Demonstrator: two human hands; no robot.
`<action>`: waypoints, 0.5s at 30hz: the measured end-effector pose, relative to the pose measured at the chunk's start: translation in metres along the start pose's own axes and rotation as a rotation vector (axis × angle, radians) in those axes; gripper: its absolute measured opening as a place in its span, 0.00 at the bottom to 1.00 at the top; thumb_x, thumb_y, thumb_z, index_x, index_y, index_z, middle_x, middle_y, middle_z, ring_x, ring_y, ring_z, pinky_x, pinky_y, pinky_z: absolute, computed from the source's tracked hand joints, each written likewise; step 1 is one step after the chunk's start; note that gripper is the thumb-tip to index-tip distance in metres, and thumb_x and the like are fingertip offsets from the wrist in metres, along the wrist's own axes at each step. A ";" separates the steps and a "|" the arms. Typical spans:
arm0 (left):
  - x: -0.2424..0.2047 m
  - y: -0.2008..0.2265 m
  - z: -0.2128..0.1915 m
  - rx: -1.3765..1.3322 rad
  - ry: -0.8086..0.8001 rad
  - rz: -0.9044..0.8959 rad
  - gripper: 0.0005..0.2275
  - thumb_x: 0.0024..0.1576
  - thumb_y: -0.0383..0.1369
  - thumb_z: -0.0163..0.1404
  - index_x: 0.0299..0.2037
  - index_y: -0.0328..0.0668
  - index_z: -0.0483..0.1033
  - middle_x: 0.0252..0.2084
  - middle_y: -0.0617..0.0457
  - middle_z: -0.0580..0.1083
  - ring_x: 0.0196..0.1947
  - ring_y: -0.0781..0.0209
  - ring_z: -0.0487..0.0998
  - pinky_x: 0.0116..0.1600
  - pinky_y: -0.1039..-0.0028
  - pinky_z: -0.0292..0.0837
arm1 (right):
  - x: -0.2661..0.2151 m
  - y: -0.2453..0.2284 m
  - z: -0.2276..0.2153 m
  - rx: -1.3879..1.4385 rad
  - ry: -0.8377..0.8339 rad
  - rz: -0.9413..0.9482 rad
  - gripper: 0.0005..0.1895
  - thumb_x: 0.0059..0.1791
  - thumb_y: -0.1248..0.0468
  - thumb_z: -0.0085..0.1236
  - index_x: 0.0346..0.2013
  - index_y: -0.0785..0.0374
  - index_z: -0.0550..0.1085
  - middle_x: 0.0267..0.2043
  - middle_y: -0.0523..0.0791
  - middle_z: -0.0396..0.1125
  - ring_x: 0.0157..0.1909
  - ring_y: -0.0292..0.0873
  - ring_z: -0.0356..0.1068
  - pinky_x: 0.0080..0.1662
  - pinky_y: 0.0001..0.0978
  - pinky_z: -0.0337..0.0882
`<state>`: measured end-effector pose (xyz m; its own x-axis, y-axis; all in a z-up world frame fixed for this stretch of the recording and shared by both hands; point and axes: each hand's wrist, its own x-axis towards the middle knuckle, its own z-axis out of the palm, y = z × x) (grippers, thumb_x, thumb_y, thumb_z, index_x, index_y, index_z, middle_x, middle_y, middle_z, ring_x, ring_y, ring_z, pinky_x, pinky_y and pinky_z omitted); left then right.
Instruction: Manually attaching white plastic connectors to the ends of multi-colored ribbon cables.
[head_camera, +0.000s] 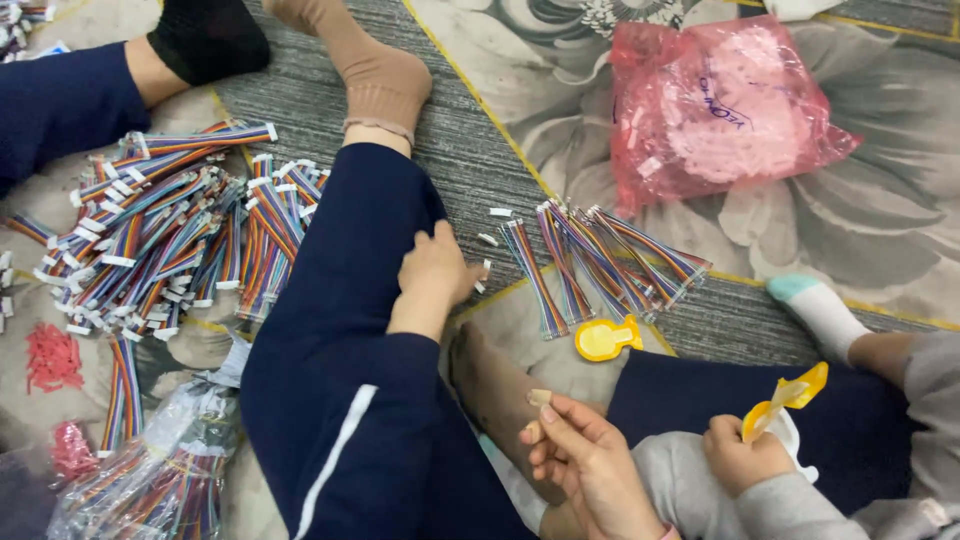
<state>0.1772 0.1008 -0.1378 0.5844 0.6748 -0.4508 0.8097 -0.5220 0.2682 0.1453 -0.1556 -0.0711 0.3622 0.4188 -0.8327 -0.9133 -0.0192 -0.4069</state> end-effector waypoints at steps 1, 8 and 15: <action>0.001 -0.003 0.007 0.001 0.002 -0.003 0.31 0.44 0.45 0.59 0.53 0.39 0.59 0.49 0.37 0.64 0.43 0.37 0.73 0.46 0.55 0.70 | 0.001 0.000 0.004 -0.001 -0.003 0.002 0.17 0.47 0.70 0.48 0.48 0.75 0.70 0.30 0.57 0.66 0.25 0.44 0.60 0.28 0.30 0.60; 0.014 0.013 0.031 -0.339 0.179 0.173 0.23 0.43 0.25 0.55 0.49 0.45 0.63 0.45 0.43 0.66 0.40 0.43 0.73 0.47 0.59 0.69 | 0.013 0.009 -0.004 -0.063 0.059 0.031 0.16 0.48 0.70 0.46 0.48 0.76 0.70 0.29 0.58 0.66 0.23 0.45 0.61 0.26 0.30 0.60; 0.018 0.039 0.039 -0.075 0.548 0.433 0.11 0.55 0.37 0.44 0.47 0.56 0.67 0.44 0.48 0.62 0.27 0.45 0.73 0.26 0.58 0.71 | 0.028 0.019 -0.016 -0.001 0.058 0.028 0.16 0.47 0.71 0.49 0.47 0.76 0.71 0.28 0.60 0.67 0.22 0.46 0.61 0.25 0.31 0.61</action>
<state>0.2168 0.0724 -0.1684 0.7823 0.5905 0.1982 0.4883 -0.7789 0.3936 0.1410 -0.1584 -0.1078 0.3464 0.3646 -0.8643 -0.9231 -0.0317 -0.3833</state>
